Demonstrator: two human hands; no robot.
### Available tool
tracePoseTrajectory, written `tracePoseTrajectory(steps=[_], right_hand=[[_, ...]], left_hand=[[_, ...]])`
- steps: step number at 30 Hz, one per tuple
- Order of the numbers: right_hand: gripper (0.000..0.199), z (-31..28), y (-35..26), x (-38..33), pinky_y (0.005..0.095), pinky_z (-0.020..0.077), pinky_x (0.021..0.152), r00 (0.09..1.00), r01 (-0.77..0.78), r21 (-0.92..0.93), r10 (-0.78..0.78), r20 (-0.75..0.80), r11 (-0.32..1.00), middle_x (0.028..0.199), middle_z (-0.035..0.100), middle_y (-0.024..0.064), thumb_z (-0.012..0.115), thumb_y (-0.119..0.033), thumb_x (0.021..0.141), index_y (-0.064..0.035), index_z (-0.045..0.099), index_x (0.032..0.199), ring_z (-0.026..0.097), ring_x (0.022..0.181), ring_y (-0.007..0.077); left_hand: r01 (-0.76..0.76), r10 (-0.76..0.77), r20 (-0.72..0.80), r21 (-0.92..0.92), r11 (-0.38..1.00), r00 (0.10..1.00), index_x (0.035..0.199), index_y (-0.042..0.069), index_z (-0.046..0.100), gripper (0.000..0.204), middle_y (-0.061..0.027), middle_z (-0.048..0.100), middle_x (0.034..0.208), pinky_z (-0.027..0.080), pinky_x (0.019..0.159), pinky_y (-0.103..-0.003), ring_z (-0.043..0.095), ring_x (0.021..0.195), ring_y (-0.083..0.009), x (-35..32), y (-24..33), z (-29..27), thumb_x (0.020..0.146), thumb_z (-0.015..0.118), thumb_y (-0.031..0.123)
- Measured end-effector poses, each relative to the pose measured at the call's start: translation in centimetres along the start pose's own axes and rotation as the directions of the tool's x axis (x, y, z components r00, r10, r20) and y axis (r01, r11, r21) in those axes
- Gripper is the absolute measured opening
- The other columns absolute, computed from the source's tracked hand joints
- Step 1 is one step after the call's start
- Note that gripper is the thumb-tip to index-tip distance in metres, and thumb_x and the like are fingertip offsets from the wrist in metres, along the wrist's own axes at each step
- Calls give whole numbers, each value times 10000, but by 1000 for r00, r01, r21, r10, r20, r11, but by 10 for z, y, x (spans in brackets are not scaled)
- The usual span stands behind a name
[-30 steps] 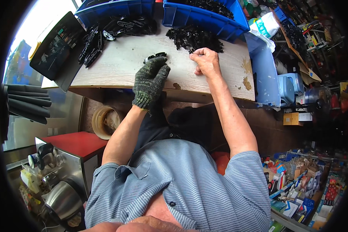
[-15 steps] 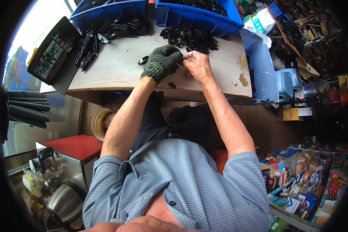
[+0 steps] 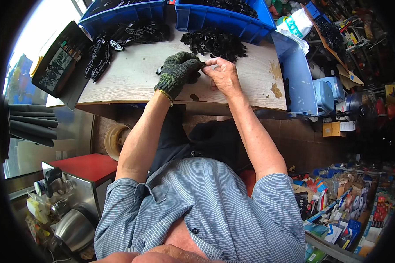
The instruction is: Assembling small black plastic components by hand at a workbench.
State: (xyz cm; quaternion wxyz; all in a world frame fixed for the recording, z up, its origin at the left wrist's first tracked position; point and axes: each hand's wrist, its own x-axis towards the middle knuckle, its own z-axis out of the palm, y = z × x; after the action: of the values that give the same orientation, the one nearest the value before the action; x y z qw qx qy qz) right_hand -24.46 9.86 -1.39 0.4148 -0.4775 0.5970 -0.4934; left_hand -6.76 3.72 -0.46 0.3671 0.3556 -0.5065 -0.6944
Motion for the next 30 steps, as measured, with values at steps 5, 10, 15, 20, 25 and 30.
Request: tracePoseTrajectory(steps=[5,10,15,20,25,30], right_hand=[[256,4,-8,-7,237,422,411,1000,4,40,-3,-26,999,580,561,-34,774,-202,882,-46,667,1054,475,454,50],[248,8,-11,-9,233,410,417,1000,18,108,-18,-1,994,599,579,-34,787,-223,881,-52,685,1030,470,448,49],[187,-2,-3,-8,222,417,425,997,76,151,-79,16,986,574,568,-35,791,-206,879,-53,706,945,502,459,50],[183,1,-5,-10,280,487,472,998,52,252,-62,31,966,499,468,-24,791,-198,871,-64,700,954,514,439,111],[169,-1,-4,-10,282,487,468,998,45,284,-55,30,958,498,469,-25,786,-188,874,-71,695,953,525,432,116],[160,-5,1,-11,342,556,538,997,66,387,-78,14,920,518,488,-6,754,-224,900,-87,702,965,565,479,149]], left_hand=[[20,-23,-41,-89,996,999,1023,-2,688,207,-75,681,797,527,589,-266,635,659,-136,-7,3,0,908,707,169],[-5,4,-15,-67,998,1000,1030,3,684,209,-74,678,793,527,592,-265,632,660,-132,-13,1,0,913,704,176],[-80,81,-43,38,996,996,1092,8,678,247,-78,702,916,547,668,-289,664,746,-150,-29,-1,9,929,701,192],[-256,839,-67,936,240,540,1140,42,678,400,-176,680,1127,491,946,-467,611,1091,-363,-43,4,-30,800,810,208],[-198,660,90,976,91,746,1037,71,710,270,-150,709,996,477,909,-512,624,1035,-378,-32,2,-57,859,713,274],[-284,578,40,897,338,815,1066,70,708,236,-170,714,991,544,807,-453,678,933,-380,-42,0,-29,868,705,197]])
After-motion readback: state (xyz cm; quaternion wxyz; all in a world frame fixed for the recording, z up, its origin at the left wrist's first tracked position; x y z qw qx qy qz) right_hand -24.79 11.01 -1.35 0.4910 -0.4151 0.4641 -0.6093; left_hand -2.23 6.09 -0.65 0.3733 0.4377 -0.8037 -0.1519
